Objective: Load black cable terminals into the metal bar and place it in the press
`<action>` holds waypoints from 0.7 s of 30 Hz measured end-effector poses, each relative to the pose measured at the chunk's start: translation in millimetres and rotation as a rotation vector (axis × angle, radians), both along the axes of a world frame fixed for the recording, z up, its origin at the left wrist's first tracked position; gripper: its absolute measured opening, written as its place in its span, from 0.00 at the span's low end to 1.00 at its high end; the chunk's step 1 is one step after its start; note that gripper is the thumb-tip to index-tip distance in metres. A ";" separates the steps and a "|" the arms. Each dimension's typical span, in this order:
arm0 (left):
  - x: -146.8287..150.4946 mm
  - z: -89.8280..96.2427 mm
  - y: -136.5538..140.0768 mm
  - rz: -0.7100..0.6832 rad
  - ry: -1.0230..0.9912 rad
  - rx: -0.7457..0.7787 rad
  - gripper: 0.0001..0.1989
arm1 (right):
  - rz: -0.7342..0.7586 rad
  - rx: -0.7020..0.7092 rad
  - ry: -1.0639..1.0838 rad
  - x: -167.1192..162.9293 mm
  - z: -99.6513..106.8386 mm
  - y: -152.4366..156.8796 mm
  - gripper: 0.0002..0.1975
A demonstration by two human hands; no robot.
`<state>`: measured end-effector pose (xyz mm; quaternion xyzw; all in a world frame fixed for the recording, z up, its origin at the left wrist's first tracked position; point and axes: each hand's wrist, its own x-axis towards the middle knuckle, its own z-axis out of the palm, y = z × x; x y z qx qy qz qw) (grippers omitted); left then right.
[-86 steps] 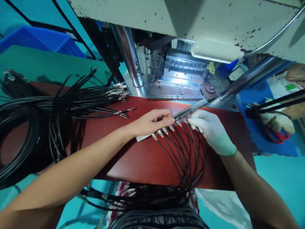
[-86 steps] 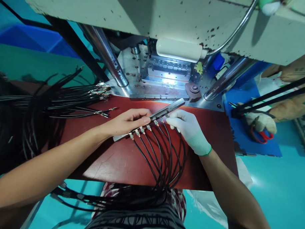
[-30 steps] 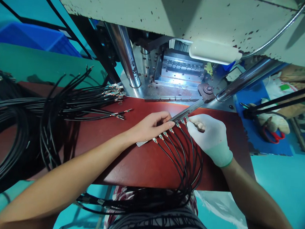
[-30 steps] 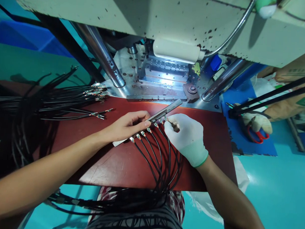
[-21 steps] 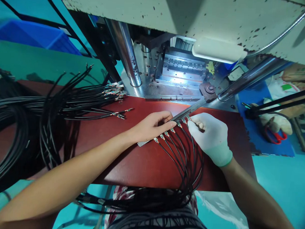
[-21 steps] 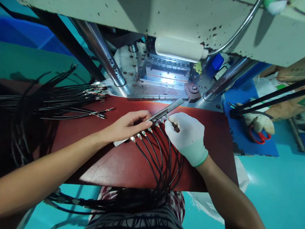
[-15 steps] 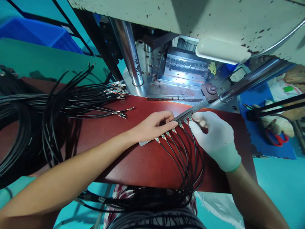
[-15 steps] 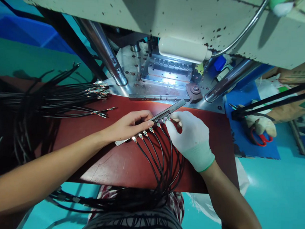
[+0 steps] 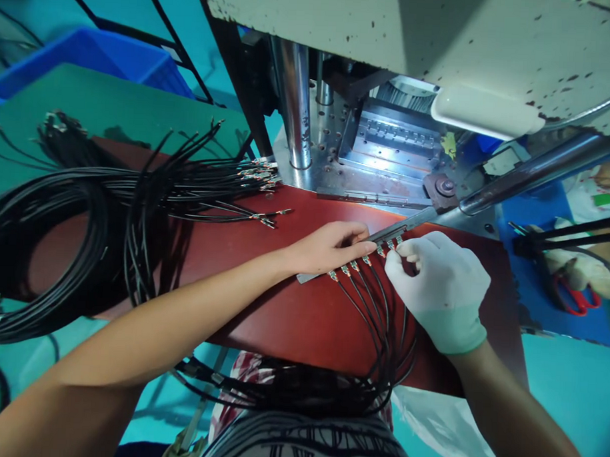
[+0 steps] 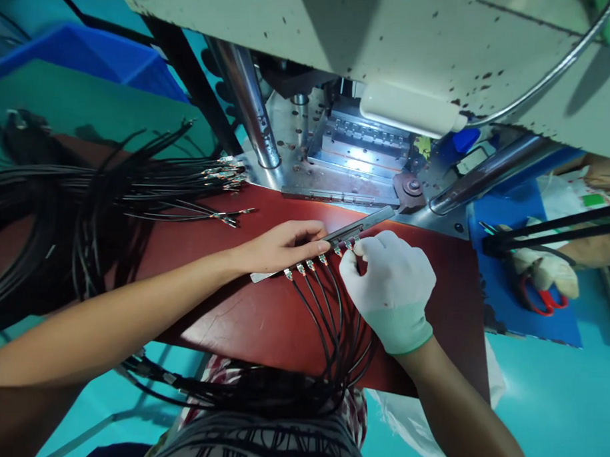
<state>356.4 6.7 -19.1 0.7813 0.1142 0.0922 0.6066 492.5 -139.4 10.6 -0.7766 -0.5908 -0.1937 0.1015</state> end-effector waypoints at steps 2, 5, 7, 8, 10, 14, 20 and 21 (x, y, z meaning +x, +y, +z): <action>0.1 0.6 0.6 -0.005 0.005 0.009 0.17 | -0.010 0.017 0.009 1.3 -2.7 1.5 0.11; 0.3 0.8 0.5 0.001 0.012 0.018 0.17 | -0.014 0.032 0.042 3.3 -3.5 0.8 0.10; 0.6 0.0 -0.1 0.010 0.012 0.006 0.17 | -0.002 0.013 0.065 3.3 -0.7 -1.9 0.09; 0.9 -0.7 -0.5 0.013 0.016 -0.009 0.17 | 0.012 0.009 0.070 2.2 1.6 -3.6 0.08; 1.5 -2.3 -1.2 0.014 0.028 -0.038 0.17 | 0.070 0.007 0.063 -2.7 6.6 -6.6 0.08; 2.6 -5.3 -2.2 0.022 0.036 -0.046 0.17 | 0.221 -0.096 0.083 -20.2 10.9 -6.4 0.10; 2.9 -5.4 -4.9 0.043 0.045 -0.025 0.17 | 0.195 -0.143 0.122 -33.2 3.0 0.1 0.10; 2.8 -5.0 -5.2 0.042 0.049 -0.029 0.17 | 0.191 -0.132 0.127 -33.3 1.6 0.5 0.10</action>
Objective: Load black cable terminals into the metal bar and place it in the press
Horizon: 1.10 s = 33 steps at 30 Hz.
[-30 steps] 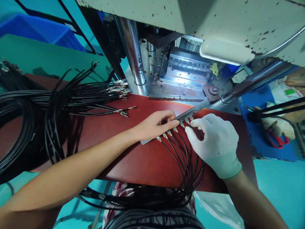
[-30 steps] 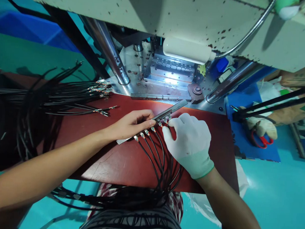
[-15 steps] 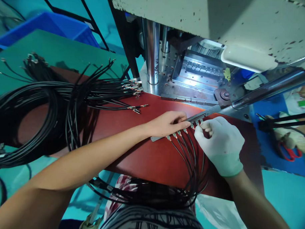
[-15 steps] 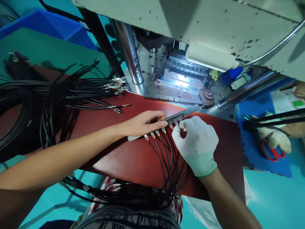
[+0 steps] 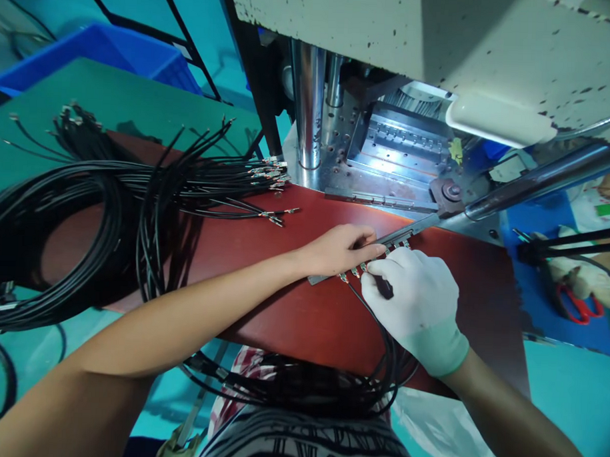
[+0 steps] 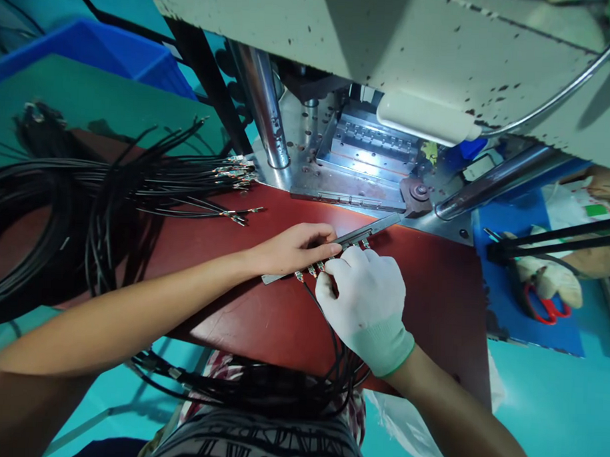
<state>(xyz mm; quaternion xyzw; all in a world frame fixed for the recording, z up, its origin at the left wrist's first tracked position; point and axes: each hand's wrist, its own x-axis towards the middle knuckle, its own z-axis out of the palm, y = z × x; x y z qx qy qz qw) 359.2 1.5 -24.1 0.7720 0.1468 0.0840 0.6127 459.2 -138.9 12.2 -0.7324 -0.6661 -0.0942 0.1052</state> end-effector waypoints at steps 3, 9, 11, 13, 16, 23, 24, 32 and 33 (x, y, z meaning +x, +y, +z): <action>-0.1 0.8 -0.3 -0.005 0.005 -0.013 0.17 | -0.010 0.020 0.016 0.2 -3.4 0.8 0.09; 0.5 1.7 0.1 0.006 0.024 0.047 0.17 | -0.020 0.036 0.036 0.2 -7.4 3.6 0.08; 0.8 2.3 0.3 0.018 0.057 0.082 0.17 | -0.004 0.023 0.058 2.1 -7.3 3.9 0.09; 1.2 2.8 1.2 0.018 0.104 0.121 0.17 | 0.024 -0.006 0.113 6.7 -6.4 3.3 0.10; 1.7 5.0 4.2 -0.015 0.170 0.173 0.18 | 0.034 0.023 0.223 21.1 -5.7 1.3 0.11; 6.4 25.7 6.0 -0.156 0.322 0.561 0.13 | -0.045 0.181 0.344 82.5 -26.4 3.5 0.15; 8.5 27.9 5.1 -0.153 0.341 0.672 0.13 | -0.058 0.145 0.332 89.8 -30.8 4.9 0.17; 32.5 17.7 3.0 -0.041 0.380 1.155 0.14 | -0.235 -0.006 0.181 110.2 -40.9 9.3 0.14; 34.4 14.8 3.7 -0.023 0.358 1.172 0.13 | -0.256 -0.019 0.152 111.1 -39.5 9.0 0.14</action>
